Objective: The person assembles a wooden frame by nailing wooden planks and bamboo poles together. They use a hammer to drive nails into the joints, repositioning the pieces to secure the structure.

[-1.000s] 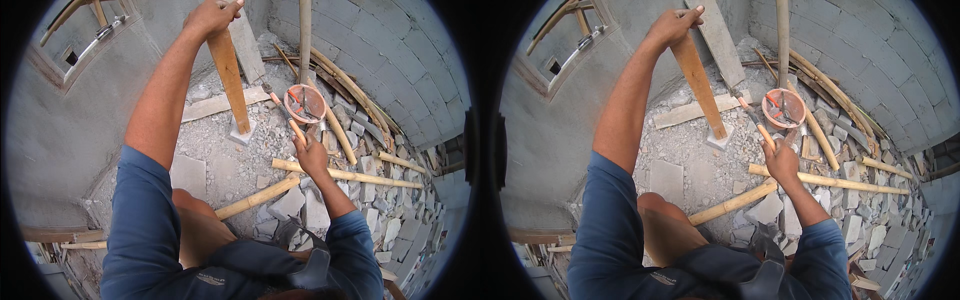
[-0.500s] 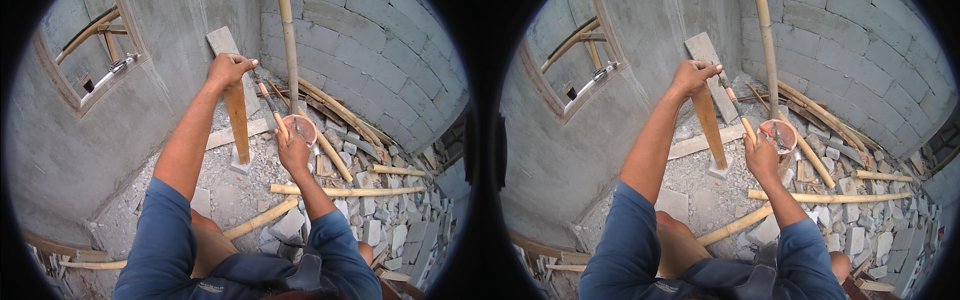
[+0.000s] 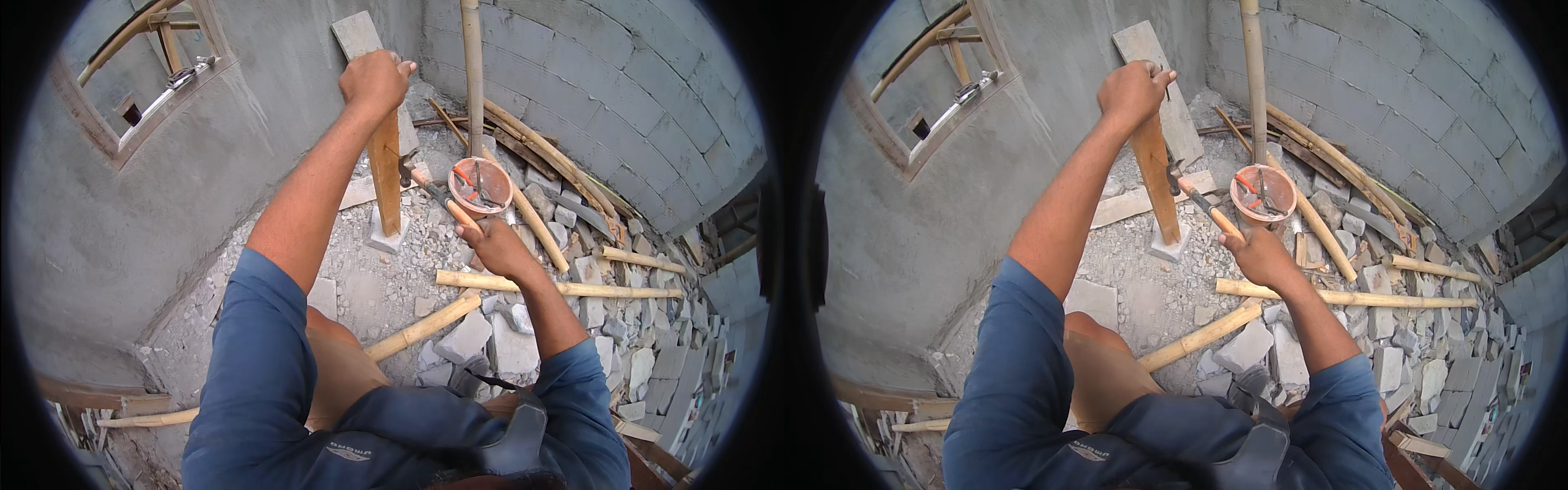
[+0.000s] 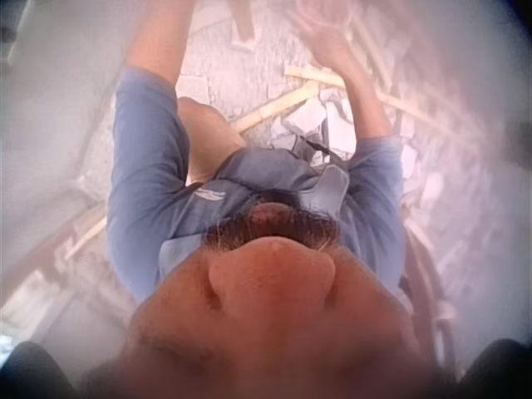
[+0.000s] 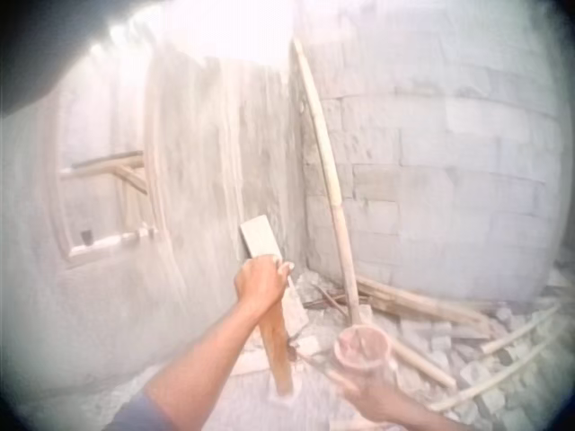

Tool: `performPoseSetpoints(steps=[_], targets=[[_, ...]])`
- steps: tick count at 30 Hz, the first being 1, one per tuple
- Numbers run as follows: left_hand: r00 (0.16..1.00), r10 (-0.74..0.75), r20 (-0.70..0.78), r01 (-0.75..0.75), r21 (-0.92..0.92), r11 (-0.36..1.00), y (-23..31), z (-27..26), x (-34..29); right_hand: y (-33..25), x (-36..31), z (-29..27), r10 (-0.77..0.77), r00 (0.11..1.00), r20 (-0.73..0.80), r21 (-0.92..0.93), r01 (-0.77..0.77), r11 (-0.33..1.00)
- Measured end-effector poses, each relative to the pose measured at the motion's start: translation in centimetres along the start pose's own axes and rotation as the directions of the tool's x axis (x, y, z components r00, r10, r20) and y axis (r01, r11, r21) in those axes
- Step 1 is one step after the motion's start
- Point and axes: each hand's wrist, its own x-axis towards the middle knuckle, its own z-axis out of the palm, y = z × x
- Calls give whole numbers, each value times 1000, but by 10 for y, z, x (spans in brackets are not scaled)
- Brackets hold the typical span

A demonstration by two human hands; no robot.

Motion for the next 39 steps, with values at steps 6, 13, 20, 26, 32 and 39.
performPoseSetpoints(steps=[6, 13, 20, 26, 32, 39], targets=[[994, -15, 104, 12, 30, 999, 33, -3, -13, 7, 15, 2, -19, 1000, 13, -97, 20, 995], [999, 43, -17, -41, 117, 992, 21, 12, 0, -35, 6, -32, 74, 994, 76, -184, -59, 981], [997, -71, -26, 75, 190, 979, -28, 17, 19, -10, 43, 39, 39, 999, 16, -46, -38, 998], [989, -121, -83, 137, 236, 962, -65, 2, 41, 94, 49, 235, 140, 989, -52, 60, -137, 989], [991, -126, -51, 133, 163, 978, -49, 4, 27, -4, 38, 65, 76, 997, 11, -112, -74, 991], [992, -97, -78, 109, 169, 980, -22, 10, 18, -42, 26, -16, 29, 999, 22, -219, -23, 975]])
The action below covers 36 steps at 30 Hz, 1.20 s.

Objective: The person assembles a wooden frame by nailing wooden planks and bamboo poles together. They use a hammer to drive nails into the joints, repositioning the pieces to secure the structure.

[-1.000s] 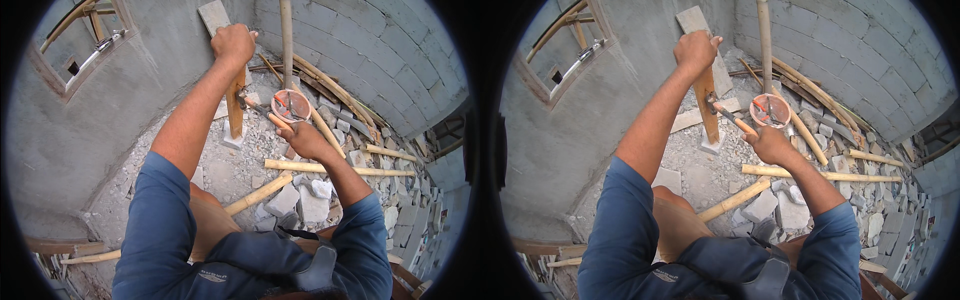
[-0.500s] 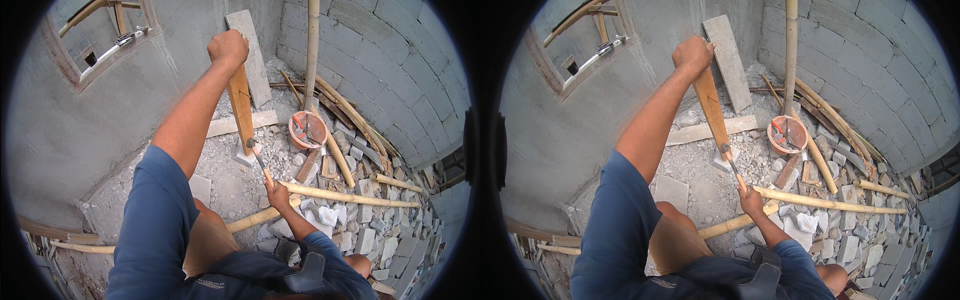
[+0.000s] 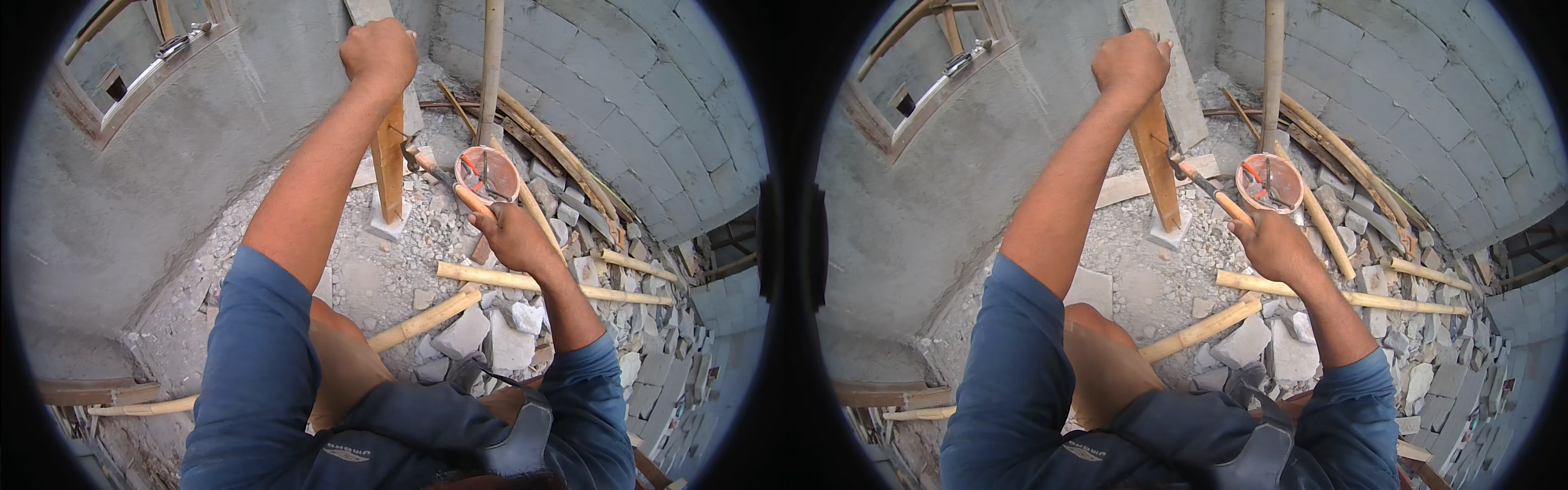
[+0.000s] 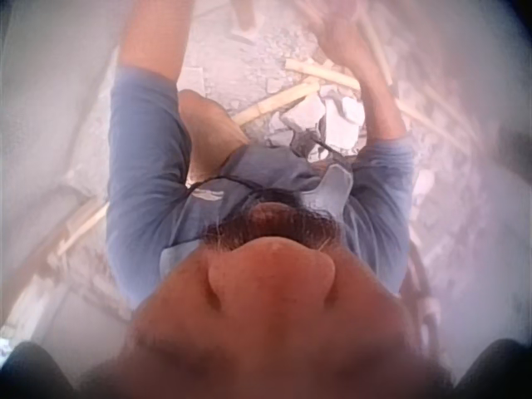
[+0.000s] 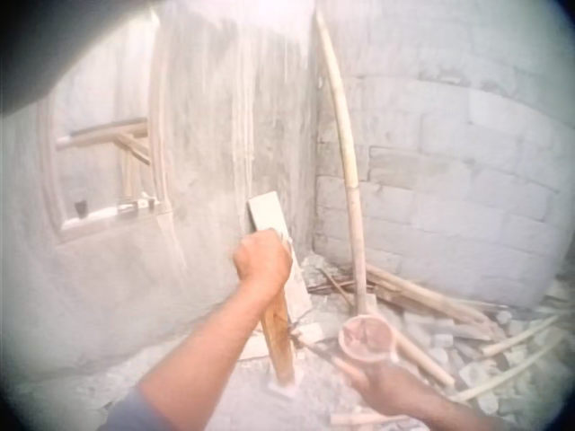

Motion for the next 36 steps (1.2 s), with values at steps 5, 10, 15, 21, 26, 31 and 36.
performPoseSetpoints(steps=[5, 10, 15, 21, 26, 31, 36], targets=[[1000, 21, 1, -21, -18, 1000, 12, -2, -3, 1, -8, 0, -69, 996, -61, 69, 73, 995], [999, 46, -10, -46, -2, 999, 15, 1, -4, -3, -4, -14, 1, 1000, 16, -3, -1, 1000], [999, 12, 34, -11, -13, 1000, 5, 7, 6, -2, -11, 4, -132, 990, -53, 113, 137, 984], [997, -38, 62, 39, -21, 999, 1, 6, 24, 12, 15, 68, -31, 981, -191, 133, 58, 989], [999, -25, 32, 25, -3, 1000, 8, 14, 21, 5, 0, 30, -91, 977, -195, 34, 99, 995], [995, 47, -85, -47, -4, 999, 4, 10, 20, -24, -8, 27, -5, 998, -60, 39, 7, 999], [998, 58, 38, -56, -47, 997, 42, 26, 17, 30, -6, 64, 73, 983, -168, 88, -59, 994]])
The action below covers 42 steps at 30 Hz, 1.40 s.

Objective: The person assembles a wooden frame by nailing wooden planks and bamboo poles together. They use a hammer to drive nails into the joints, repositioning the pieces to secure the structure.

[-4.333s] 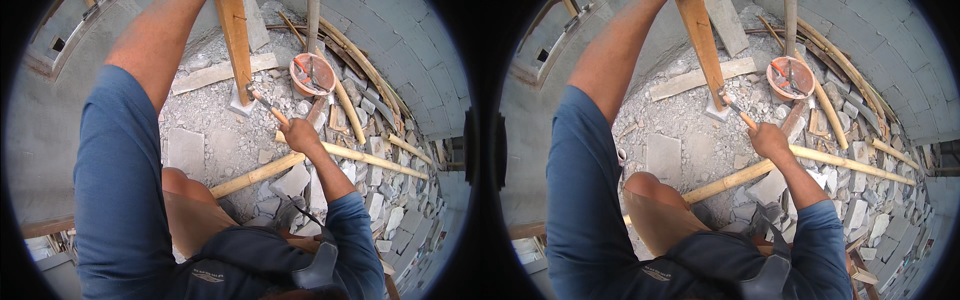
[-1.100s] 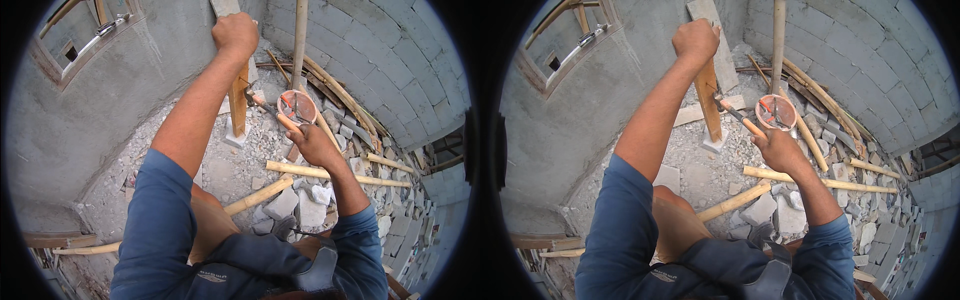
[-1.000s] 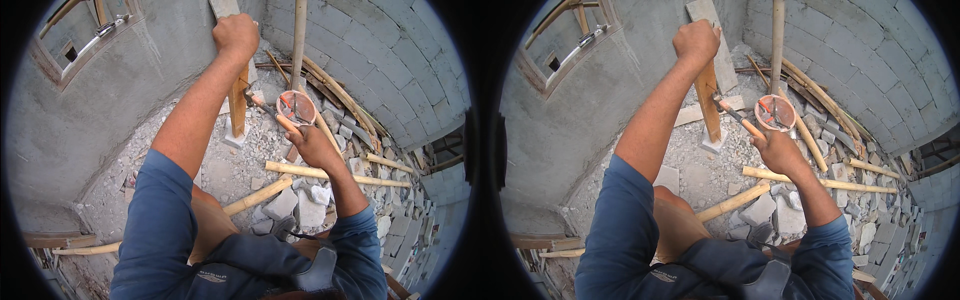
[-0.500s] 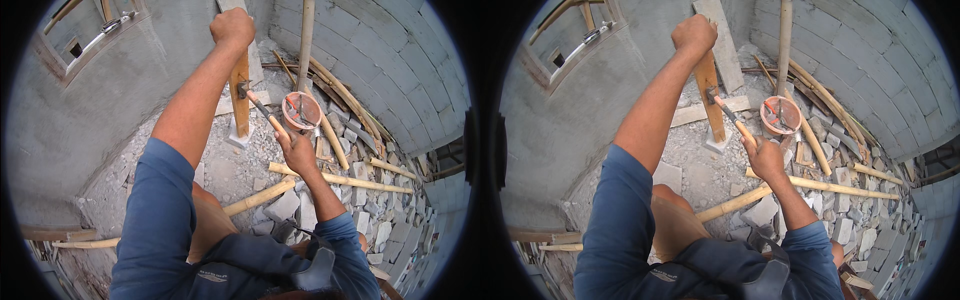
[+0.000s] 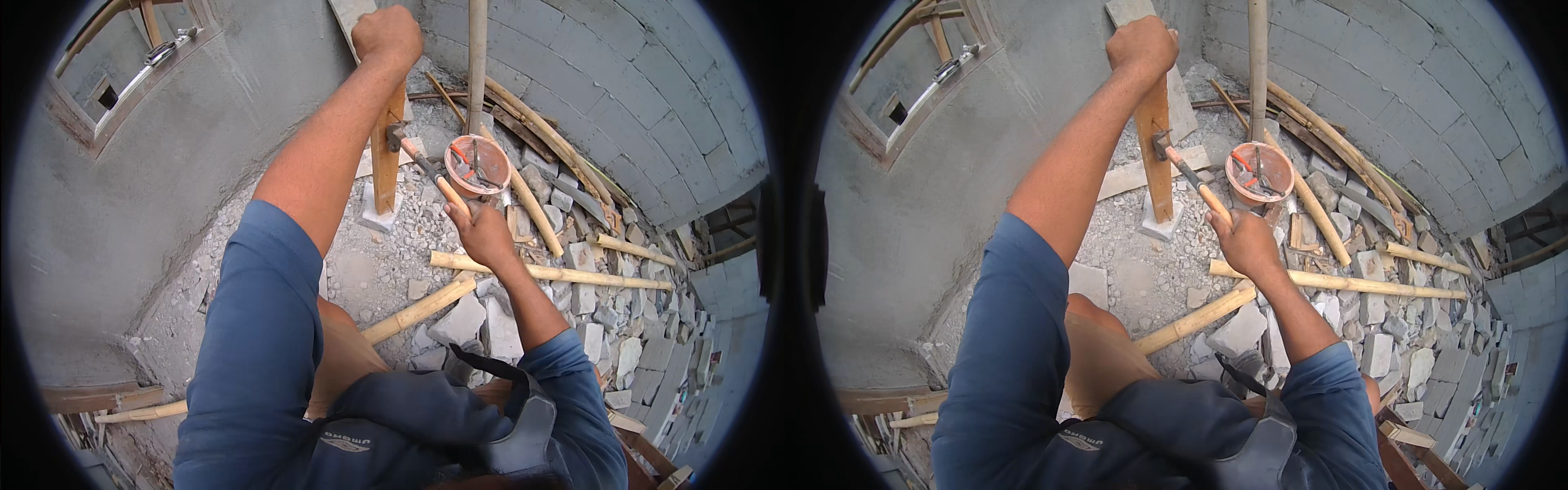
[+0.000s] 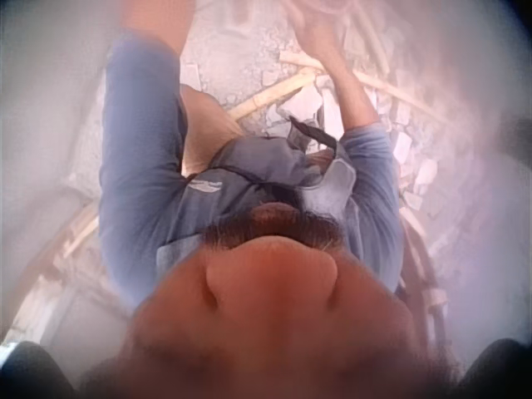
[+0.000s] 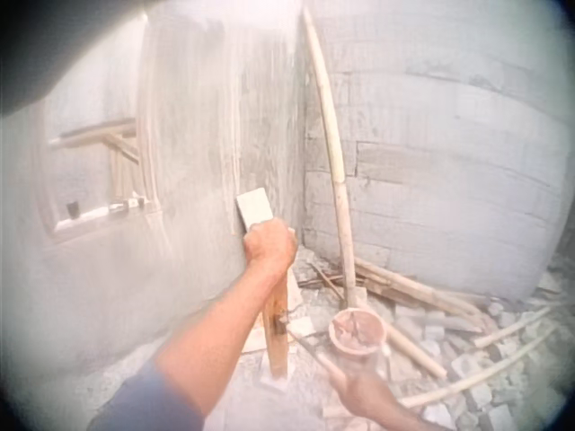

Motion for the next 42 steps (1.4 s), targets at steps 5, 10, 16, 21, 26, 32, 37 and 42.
performPoseSetpoints(steps=[5, 10, 16, 21, 26, 32, 37, 42], targets=[[998, -13, 59, 14, -17, 1000, -3, -9, -9, -31, 6, -74, -115, 975, 191, -120, 139, 983], [996, 27, -79, -23, 52, 998, 20, 12, -9, 8, 30, 29, -100, 979, -178, -7, 101, 995], [999, -25, 35, 22, 84, 996, 2, -7, 0, -26, -5, -65, -115, 980, 163, -98, 132, 986], [997, 60, -40, -57, 71, 996, 1, 31, -21, 7, 1, 8, 0, 996, 89, 124, -11, 992], [998, 40, 38, -41, 41, 998, 23, 6, -2, 12, 2, -18, 71, 991, 117, 12, -73, 997], [997, 34, -68, -25, 127, 992, -15, 2, -6, -72, -6, -113, -119, 947, 299, -289, 208, 934], [995, 78, -55, -78, -2, 997, 34, 20, -15, 34, 11, 54, -120, 967, -227, -14, 120, 993], [999, 5, 34, -6, 19, 1000, 11, 12, 1, 7, -5, -37, -10, 992, 126, -86, 21, 996]])
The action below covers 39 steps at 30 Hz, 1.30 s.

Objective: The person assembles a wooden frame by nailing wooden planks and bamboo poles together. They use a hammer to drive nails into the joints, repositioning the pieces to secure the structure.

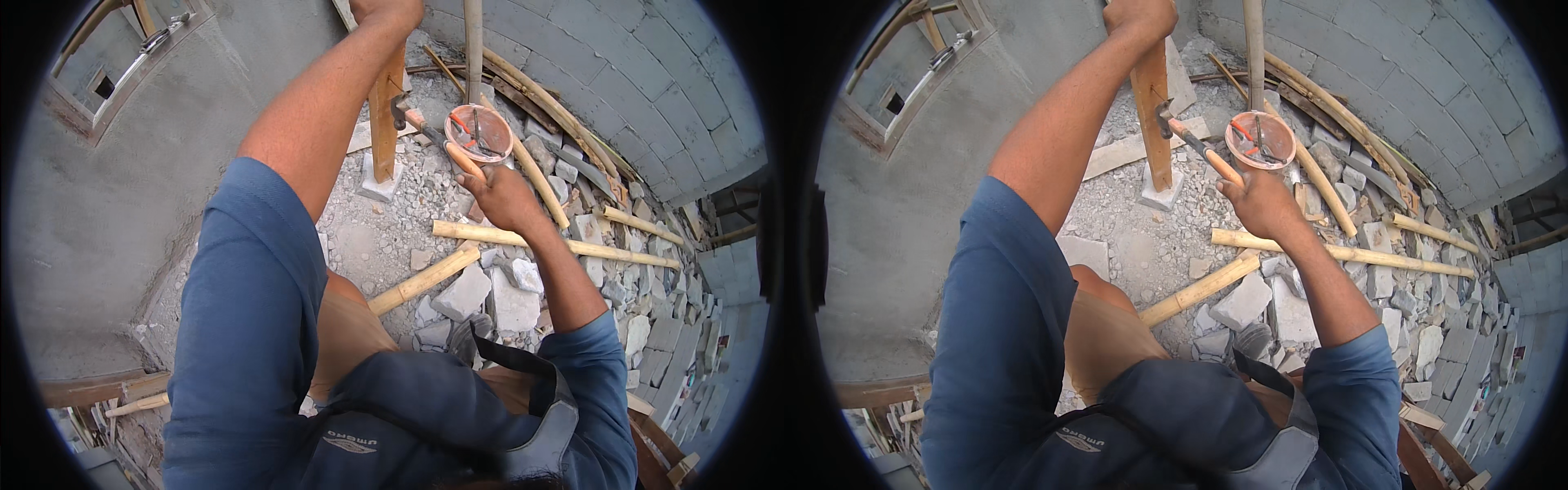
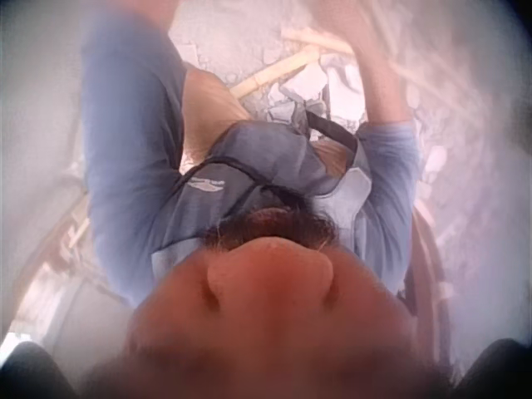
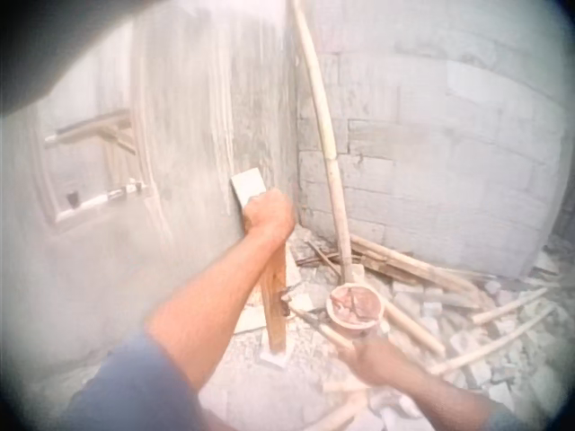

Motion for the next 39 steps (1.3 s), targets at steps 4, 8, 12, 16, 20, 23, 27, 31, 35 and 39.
performPoseSetpoints(steps=[4, 8, 12, 16, 20, 23, 27, 31, 35, 39], targets=[[994, -28, -109, 36, 73, 997, -31, -8, -2, -52, -5, -64, -83, 989, 122, -108, 96, 989], [996, 37, -77, -36, 10, 999, -12, -23, 4, -22, 26, 85, -76, 920, -385, 72, 112, 991], [1000, 6, -4, -6, -79, 997, 17, 13, -22, 37, 5, 76, -91, 936, -341, -79, 68, 995], [998, 3, -67, -2, 7, 1000, -1, 7, -5, -25, -13, -49, -19, 996, 90, -146, 32, 989], [999, 3, -38, -1, 41, 999, -21, -20, 3, -67, -4, -87, -75, 984, 161, -229, 111, 967], [993, 98, -66, -99, -6, 995, 8, 21, -20, 6, 25, 47, -51, 967, -248, -5, 51, 999], [999, -26, 21, 27, -43, 999, 23, -2, 21, 34, 40, 74, -218, 780, -586, 111, 345, 932], [997, -63, -47, 62, -14, 998, -5, 16, 18, -17, 4, -42, -140, 986, -87, -178, 123, 976], [998, -58, 31, 55, 64, 996, -16, -1, 24, -55, 23, -98, -158, 982, 101, -365, 184, 913], [975, -93, 202, 94, 5, 996, -2, -20, 16, 46, 62, 101, -46, 976, -211, 181, 86, 980]])
